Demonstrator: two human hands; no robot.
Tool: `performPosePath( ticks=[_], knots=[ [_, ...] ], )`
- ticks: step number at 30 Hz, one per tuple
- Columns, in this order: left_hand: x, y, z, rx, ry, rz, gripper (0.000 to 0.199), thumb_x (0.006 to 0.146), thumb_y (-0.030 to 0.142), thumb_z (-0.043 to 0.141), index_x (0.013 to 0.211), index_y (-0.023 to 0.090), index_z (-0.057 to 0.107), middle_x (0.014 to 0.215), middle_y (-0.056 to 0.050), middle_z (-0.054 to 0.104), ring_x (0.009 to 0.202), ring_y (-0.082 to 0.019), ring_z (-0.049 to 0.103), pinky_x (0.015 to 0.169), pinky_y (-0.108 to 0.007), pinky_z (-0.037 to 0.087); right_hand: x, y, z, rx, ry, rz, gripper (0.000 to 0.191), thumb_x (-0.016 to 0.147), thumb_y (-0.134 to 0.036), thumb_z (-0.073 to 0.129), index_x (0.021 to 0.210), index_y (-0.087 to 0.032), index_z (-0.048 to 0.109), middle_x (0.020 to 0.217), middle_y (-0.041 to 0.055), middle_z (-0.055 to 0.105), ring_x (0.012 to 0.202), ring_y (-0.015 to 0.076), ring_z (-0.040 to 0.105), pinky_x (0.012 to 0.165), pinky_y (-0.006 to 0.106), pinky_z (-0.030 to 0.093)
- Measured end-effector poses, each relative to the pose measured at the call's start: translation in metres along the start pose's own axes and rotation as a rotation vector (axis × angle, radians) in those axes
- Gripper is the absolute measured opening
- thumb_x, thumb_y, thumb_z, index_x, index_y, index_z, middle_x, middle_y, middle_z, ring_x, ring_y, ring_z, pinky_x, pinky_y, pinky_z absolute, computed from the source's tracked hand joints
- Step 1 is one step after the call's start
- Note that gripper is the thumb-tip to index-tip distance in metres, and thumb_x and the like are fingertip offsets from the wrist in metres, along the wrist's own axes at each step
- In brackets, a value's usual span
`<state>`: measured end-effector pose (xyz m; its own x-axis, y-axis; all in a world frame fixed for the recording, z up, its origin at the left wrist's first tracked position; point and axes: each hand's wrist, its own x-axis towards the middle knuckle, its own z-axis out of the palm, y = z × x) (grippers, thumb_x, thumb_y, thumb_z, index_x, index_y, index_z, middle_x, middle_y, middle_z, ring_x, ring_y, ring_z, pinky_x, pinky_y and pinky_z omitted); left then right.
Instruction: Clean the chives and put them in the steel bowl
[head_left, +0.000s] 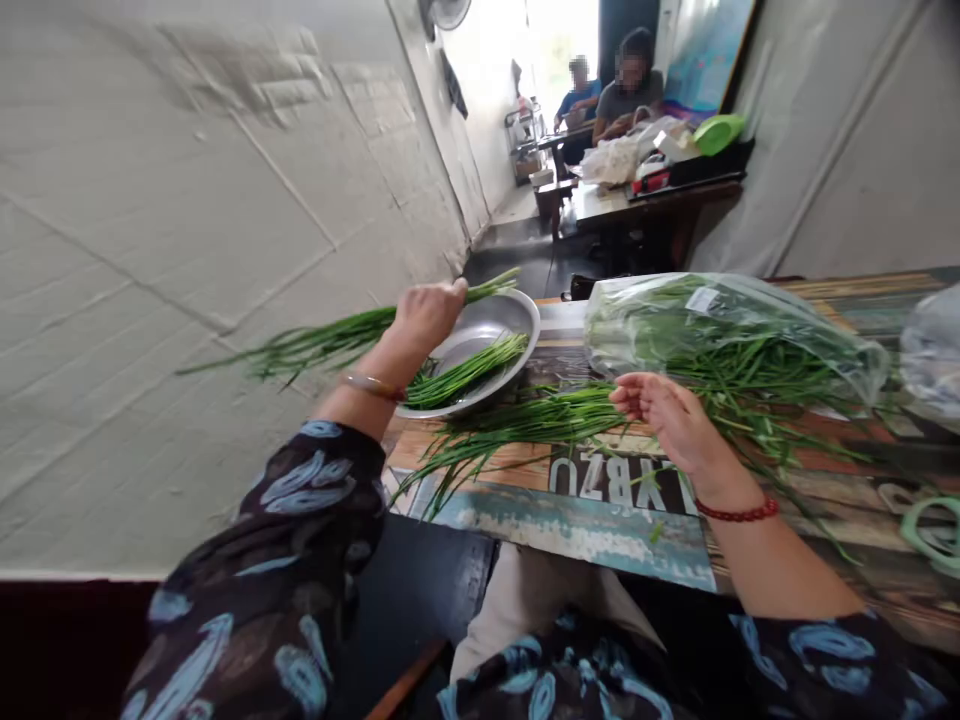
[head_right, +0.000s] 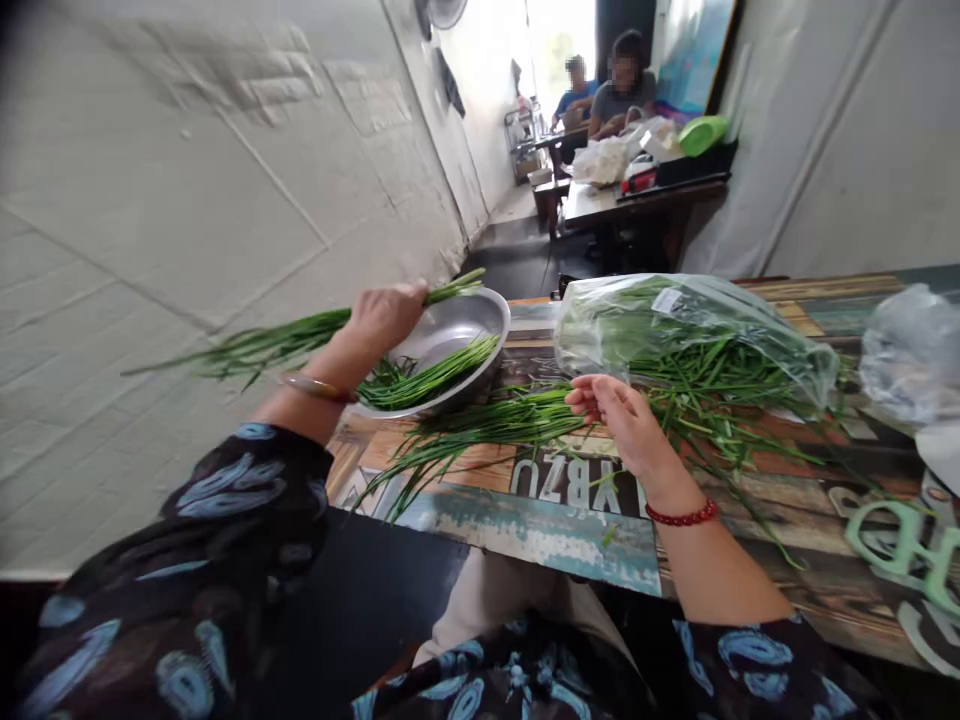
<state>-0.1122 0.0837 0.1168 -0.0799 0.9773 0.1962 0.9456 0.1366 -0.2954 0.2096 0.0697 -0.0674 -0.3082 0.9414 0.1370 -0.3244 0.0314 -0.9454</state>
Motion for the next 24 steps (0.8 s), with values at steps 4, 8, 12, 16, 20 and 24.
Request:
performPosePath(
  ticks=[4, 8, 12, 16, 20, 24],
  knots=[
    [0.024, -0.01, 0.062, 0.031, -0.119, -0.059, 0.037, 0.097, 0.031, 0.044, 0.127, 0.011, 0.053, 0.117, -0.024, 0.067, 0.109, -0.034, 0.063, 0.088, -0.04, 0.044, 0.004, -0.004, 0.0, 0.023, 0.01, 0.012, 0.045, 0.083, -0.063, 0.061, 0.096, -0.02, 0.07, 0.085, 0.0066, 0.074, 0.07, 0.0148, 0.067, 0.058, 0.025, 0.052],
    [0.033, -0.013, 0.108, -0.151, -0.327, -0.02, 0.055, 0.086, 0.036, 0.067, 0.13, 0.008, 0.051, 0.133, -0.023, 0.059, 0.119, -0.03, 0.058, 0.097, -0.035, 0.042, 0.008, -0.009, -0.004, 0.077, 0.057, 0.007, 0.045, 0.082, -0.063, 0.063, 0.095, -0.02, 0.07, 0.083, 0.0046, 0.073, 0.068, 0.0123, 0.065, 0.057, 0.023, 0.049],
    [0.044, -0.012, 0.116, -0.263, -0.36, 0.016, 0.052, 0.088, 0.035, 0.064, 0.13, 0.004, 0.054, 0.128, -0.02, 0.064, 0.114, -0.026, 0.059, 0.097, -0.033, 0.043, 0.012, -0.013, -0.011, 0.093, 0.185, 0.006, 0.046, 0.081, -0.065, 0.062, 0.091, -0.02, 0.068, 0.078, 0.0027, 0.071, 0.063, 0.0106, 0.062, 0.054, 0.022, 0.046],
    [0.041, 0.009, 0.08, -0.383, -0.222, 0.039, 0.045, 0.097, 0.03, 0.047, 0.136, 0.008, 0.053, 0.122, -0.013, 0.068, 0.103, -0.018, 0.062, 0.094, -0.03, 0.046, 0.014, -0.013, -0.015, 0.024, 0.175, 0.004, 0.045, 0.081, -0.064, 0.062, 0.09, -0.02, 0.068, 0.08, 0.0026, 0.072, 0.064, 0.0101, 0.062, 0.053, 0.021, 0.046],
    [-0.004, 0.065, 0.046, -0.764, 0.086, 0.249, 0.032, 0.094, 0.03, 0.05, 0.113, 0.014, 0.069, 0.094, -0.007, 0.074, 0.084, -0.016, 0.065, 0.083, -0.029, 0.05, 0.015, -0.003, -0.015, -0.159, 0.027, 0.023, 0.037, 0.085, -0.054, 0.062, 0.091, -0.019, 0.069, 0.081, 0.0036, 0.073, 0.067, 0.0115, 0.065, 0.056, 0.021, 0.047],
    [-0.062, 0.12, 0.063, -0.912, 0.167, 0.455, 0.022, 0.092, 0.025, 0.054, 0.098, 0.016, 0.073, 0.091, -0.006, 0.072, 0.083, -0.016, 0.065, 0.078, -0.029, 0.05, 0.022, 0.012, -0.026, -0.563, 0.014, -0.058, 0.023, 0.091, -0.03, 0.054, 0.092, -0.018, 0.073, 0.089, 0.0067, 0.076, 0.082, 0.0177, 0.069, 0.077, 0.031, 0.054]
  ],
)
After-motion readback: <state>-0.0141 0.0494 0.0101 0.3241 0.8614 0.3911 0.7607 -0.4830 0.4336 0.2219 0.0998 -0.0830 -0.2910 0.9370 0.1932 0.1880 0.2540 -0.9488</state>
